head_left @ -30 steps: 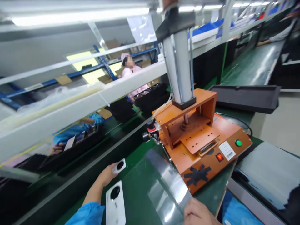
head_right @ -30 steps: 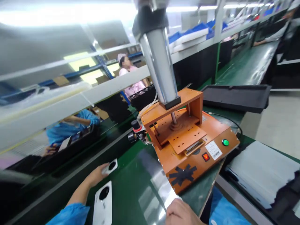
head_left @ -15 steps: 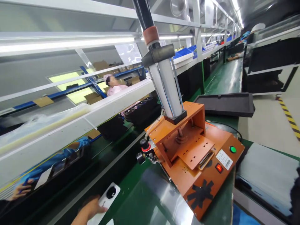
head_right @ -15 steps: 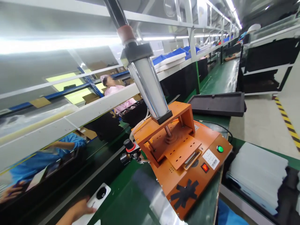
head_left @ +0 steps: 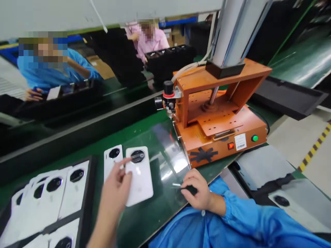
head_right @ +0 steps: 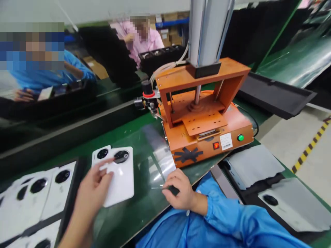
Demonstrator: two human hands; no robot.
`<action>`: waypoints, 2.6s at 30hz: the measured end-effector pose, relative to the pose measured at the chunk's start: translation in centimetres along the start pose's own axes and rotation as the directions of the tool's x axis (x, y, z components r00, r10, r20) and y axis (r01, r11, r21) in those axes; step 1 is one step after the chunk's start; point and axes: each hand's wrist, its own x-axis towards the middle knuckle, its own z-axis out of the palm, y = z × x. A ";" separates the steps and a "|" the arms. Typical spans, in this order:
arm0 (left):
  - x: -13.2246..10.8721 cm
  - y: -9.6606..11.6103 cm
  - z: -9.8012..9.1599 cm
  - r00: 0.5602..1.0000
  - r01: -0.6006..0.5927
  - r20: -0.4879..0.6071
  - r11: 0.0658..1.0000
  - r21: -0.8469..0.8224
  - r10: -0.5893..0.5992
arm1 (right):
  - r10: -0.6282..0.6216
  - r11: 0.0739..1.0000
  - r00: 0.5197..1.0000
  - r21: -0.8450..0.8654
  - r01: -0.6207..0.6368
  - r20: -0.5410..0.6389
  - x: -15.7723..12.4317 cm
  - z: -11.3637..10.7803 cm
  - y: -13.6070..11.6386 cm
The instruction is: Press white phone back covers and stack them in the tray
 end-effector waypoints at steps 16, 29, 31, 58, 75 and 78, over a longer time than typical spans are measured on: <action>-14.9 -3.6 7.8 0.878 -0.427 0.008 0.778 0.461 0.478 | 0.431 0.902 0.858 -0.140 -0.407 0.279 9.2 6.8 1.8; -14.9 -4.0 9.0 0.892 -0.385 -0.044 0.806 0.449 0.450 | 0.420 0.892 0.817 -0.345 -0.292 0.394 8.3 10.3 0.5; -15.0 -4.0 9.1 0.896 -0.381 -0.039 0.808 0.449 0.443 | 0.404 0.894 0.828 -0.360 -0.267 0.388 8.1 10.4 0.8; -14.9 -3.7 8.9 0.900 -0.377 -0.027 0.806 0.457 0.436 | 0.374 0.888 0.827 -0.420 -0.189 0.418 7.9 10.3 1.5; -14.9 -3.9 8.9 0.894 -0.382 -0.029 0.796 0.470 0.446 | 0.300 0.877 0.856 -0.475 -0.073 0.421 7.6 9.8 1.7; -14.9 -3.9 9.0 0.899 -0.378 -0.023 0.801 0.464 0.437 | 0.262 0.870 0.865 -0.493 -0.019 0.429 7.5 9.6 1.5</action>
